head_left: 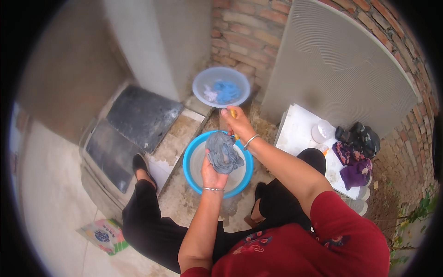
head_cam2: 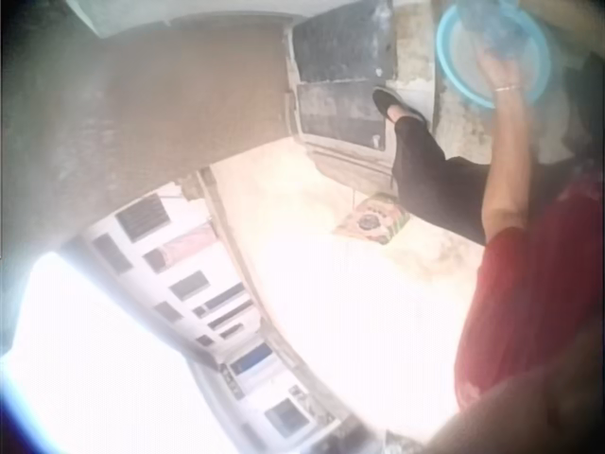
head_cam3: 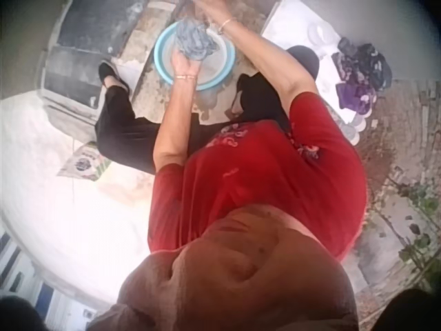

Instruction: The person washes clothes in a basin, rubbing a garment by hand and applying a bar of soap. They scrub the fabric against itself in the water and then lift it.

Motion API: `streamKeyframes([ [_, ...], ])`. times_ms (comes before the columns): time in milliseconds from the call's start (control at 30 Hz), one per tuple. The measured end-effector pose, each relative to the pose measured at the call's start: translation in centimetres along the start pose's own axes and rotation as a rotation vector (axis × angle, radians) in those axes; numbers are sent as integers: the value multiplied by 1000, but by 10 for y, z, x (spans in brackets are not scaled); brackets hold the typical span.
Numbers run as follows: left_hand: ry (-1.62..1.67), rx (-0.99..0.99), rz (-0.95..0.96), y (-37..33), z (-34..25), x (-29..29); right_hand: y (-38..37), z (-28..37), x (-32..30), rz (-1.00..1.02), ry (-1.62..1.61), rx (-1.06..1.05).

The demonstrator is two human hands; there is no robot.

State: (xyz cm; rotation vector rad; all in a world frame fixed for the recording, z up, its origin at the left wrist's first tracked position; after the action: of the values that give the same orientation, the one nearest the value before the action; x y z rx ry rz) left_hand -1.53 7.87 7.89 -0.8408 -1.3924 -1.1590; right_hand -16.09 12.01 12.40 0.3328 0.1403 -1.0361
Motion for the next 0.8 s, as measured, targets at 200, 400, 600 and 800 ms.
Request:
streamKeyframes([
  [200,-19,-51,15,1,6,3,4,2,-8,-9,107,-67],
  [400,14,6,-30,-1,3,-7,22,-1,7,-19,374,-324],
  [600,13,117,-21,-7,0,-7,59,18,10,202,418,-465],
  [800,137,-6,27,1,3,11,77,12,9,157,714,-861],
])
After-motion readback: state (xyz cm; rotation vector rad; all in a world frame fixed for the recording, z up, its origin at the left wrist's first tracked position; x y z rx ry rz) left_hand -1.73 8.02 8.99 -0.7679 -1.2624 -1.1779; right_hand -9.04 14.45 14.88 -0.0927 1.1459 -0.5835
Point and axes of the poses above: each hand's wrist, its own y-axis away from the middle knuckle, its own x-axis out of the palm, z = x × y, the point moved 2 cm from there along -y, towards the middle knuckle, and after that the axes turned 15 degrees about y, right-handed, at the moved point
